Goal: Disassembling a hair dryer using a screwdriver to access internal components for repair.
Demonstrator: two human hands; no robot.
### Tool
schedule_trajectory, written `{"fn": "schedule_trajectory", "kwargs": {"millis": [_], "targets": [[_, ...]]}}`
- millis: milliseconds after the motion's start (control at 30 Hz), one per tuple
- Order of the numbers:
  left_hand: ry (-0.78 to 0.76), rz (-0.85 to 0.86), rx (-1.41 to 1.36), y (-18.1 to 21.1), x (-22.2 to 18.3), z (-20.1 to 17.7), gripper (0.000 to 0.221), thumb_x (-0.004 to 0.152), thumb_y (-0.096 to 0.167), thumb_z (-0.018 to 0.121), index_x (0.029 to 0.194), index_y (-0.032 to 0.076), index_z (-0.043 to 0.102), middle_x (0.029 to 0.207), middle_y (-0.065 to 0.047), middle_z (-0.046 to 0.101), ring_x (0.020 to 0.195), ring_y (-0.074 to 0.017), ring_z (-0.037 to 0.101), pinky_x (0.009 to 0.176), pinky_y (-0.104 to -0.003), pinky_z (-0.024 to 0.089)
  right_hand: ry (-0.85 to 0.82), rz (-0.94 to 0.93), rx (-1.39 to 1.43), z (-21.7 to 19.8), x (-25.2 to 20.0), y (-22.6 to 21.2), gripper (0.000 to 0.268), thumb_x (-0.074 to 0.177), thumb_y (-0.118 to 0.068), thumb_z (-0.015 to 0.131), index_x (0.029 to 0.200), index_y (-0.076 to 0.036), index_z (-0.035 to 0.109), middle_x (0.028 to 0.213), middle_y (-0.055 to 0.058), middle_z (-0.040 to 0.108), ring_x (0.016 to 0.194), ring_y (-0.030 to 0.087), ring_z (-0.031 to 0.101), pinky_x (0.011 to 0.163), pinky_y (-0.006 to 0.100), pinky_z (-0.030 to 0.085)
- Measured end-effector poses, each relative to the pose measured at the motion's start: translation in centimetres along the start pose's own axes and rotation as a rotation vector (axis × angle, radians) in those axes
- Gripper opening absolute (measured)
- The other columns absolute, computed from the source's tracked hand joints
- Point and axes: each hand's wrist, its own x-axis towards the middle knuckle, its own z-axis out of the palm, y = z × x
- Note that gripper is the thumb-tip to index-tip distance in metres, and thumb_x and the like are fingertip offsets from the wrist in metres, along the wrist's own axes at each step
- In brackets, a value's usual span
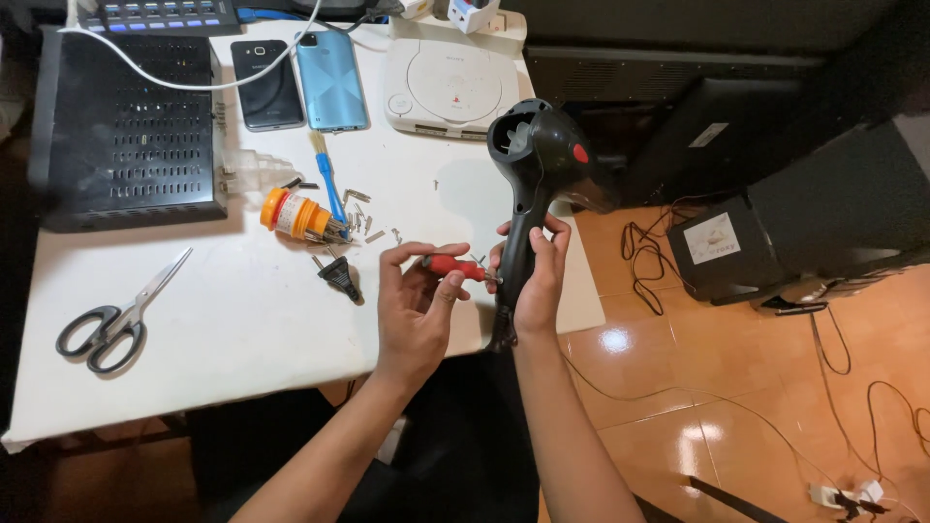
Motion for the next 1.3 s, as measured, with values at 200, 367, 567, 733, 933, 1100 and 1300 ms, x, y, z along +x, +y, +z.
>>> {"fn": "schedule_trajectory", "kwargs": {"millis": [200, 367, 567, 733, 933, 1100, 1300], "targets": [[0.117, -0.013, 0.038, -0.2, -0.5, 0.6, 0.040, 0.094, 0.003, 0.072, 0.132, 0.001, 0.061, 0.111, -0.023, 0.075, 0.089, -0.0204, 0.072, 0.067, -0.025, 0.061, -0.034, -0.012, -0.005, -0.1, 0.2, 0.1, 0.025, 0.103, -0.026, 0.047, 0.123, -0.015, 0.039, 0.095, 0.019, 0.061, 0.057, 0.021, 0.060, 0.031, 0.030, 0.048], [0.182, 0.039, 0.031, -2.3, -0.2, -0.6, 0.036, 0.086, 0.000, 0.079, 0.121, -0.002, 0.069, 0.099, -0.023, 0.076, 0.080, -0.0191, 0.072, 0.064, -0.026, 0.062, -0.052, -0.006, -0.012, -0.3, 0.3, 0.5, 0.024, 0.103, -0.025, 0.046, 0.123, -0.015, 0.039, 0.096, 0.020, 0.062, 0.057, 0.022, 0.061, 0.032, 0.031, 0.049], [0.094, 0.108, 0.076, 0.2, -0.1, 0.1, 0.035, 0.098, -0.003, 0.062, 0.133, 0.000, 0.063, 0.113, -0.019, 0.074, 0.084, -0.0246, 0.073, 0.069, -0.030, 0.061, -0.074, -0.002, 0.023, -0.7, 0.4, 1.0, 0.023, 0.103, -0.025, 0.047, 0.122, -0.015, 0.039, 0.096, 0.022, 0.063, 0.059, 0.023, 0.062, 0.031, 0.032, 0.050], [0.151, 0.076, 0.032, -2.8, -0.1, -0.8, 0.030, 0.088, -0.002, 0.077, 0.118, -0.002, 0.072, 0.103, -0.016, 0.076, 0.082, -0.0194, 0.072, 0.068, -0.027, 0.061, -0.051, 0.007, -0.003, -0.9, 0.4, 1.1, 0.022, 0.103, -0.026, 0.047, 0.121, -0.015, 0.039, 0.096, 0.020, 0.063, 0.060, 0.022, 0.062, 0.034, 0.031, 0.050], [0.058, 0.075, 0.039, 0.8, 0.1, 0.2, 0.032, 0.099, 0.001, 0.063, 0.131, -0.001, 0.065, 0.108, -0.017, 0.073, 0.084, -0.0227, 0.073, 0.071, -0.029, 0.062, -0.012, -0.006, 0.040, -1.5, 0.8, 1.6, 0.020, 0.103, -0.026, 0.047, 0.119, -0.017, 0.039, 0.096, 0.020, 0.065, 0.058, 0.024, 0.062, 0.033, 0.033, 0.050], [0.042, 0.109, -0.023, -2.1, 0.2, -0.3, 0.038, 0.096, 0.001, 0.068, 0.134, 0.000, 0.063, 0.101, -0.016, 0.068, 0.080, -0.0250, 0.075, 0.072, -0.029, 0.063, 0.001, -0.002, -0.010, -0.4, 0.2, 1.2, 0.023, 0.103, -0.023, 0.048, 0.123, -0.016, 0.040, 0.093, 0.020, 0.066, 0.056, 0.023, 0.063, 0.032, 0.033, 0.050], [0.015, 0.015, -0.042, -0.7, 0.0, 0.0, 0.042, 0.097, -0.004, 0.064, 0.138, -0.003, 0.058, 0.110, -0.024, 0.071, 0.096, -0.0286, 0.075, 0.083, -0.033, 0.065, 0.040, -0.024, 0.012, -1.1, 0.6, 1.4, 0.022, 0.103, -0.024, 0.049, 0.122, -0.017, 0.040, 0.092, 0.018, 0.066, 0.056, 0.022, 0.063, 0.032, 0.032, 0.050]]}}
